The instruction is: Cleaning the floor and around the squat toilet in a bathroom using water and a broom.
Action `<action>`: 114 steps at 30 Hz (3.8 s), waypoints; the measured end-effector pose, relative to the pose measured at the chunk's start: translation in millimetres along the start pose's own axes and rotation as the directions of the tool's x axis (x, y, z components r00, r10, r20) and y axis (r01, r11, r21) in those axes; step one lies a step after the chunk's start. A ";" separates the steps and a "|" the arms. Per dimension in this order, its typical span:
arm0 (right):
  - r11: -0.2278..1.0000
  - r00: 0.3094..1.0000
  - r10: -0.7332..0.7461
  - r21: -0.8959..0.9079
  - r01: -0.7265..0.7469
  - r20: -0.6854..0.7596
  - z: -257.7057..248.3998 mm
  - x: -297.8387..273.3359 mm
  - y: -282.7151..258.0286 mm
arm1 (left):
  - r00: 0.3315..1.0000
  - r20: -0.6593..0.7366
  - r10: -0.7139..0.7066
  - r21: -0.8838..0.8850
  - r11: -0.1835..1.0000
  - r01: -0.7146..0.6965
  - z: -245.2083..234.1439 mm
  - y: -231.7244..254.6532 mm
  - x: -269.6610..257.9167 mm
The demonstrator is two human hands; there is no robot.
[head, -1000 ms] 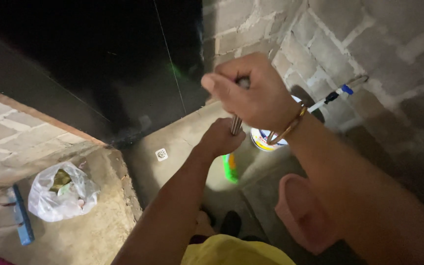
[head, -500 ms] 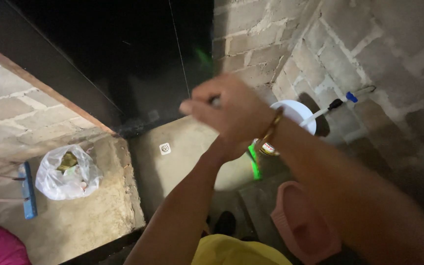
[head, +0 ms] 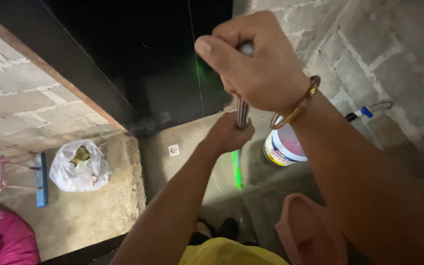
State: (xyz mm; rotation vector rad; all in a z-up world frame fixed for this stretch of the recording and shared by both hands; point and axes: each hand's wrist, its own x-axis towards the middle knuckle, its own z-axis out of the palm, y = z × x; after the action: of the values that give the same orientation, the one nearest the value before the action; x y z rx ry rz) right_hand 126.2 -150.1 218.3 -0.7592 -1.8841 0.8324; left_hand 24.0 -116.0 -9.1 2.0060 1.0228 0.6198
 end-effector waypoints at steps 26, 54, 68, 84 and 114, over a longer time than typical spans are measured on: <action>0.947 0.976 0.071 -0.293 -0.131 -0.208 75.7 84.9 55.9 | 0.913 -0.122 -0.389 -0.235 0.905 0.354 -53.6 -13.6 -29.6; 0.952 0.967 0.224 -0.187 -0.244 -0.123 131.8 150.8 103.4 | 0.953 0.064 -0.296 -0.295 0.907 0.301 -111.6 -128.9 -18.4; 0.999 0.988 0.055 0.008 -0.054 -0.147 107.2 156.3 88.6 | 0.940 -0.254 -0.228 0.307 0.903 0.302 -177.8 -146.0 26.1; 0.968 1.000 0.000 0.251 0.003 -0.013 -77.6 152.5 117.2 | 0.975 -0.128 -0.181 -0.076 0.982 0.172 -78.2 -15.7 174.9; 0.790 0.959 -0.113 0.609 -0.071 0.259 -170.6 178.0 235.2 | 0.936 -0.138 -0.323 0.326 0.878 0.351 -96.6 -37.4 252.6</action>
State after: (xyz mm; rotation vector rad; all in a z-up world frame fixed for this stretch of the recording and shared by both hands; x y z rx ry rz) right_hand 248.3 165.5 178.9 -0.2107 -1.6874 1.5073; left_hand 80.1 147.8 33.3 2.0341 1.5812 0.3483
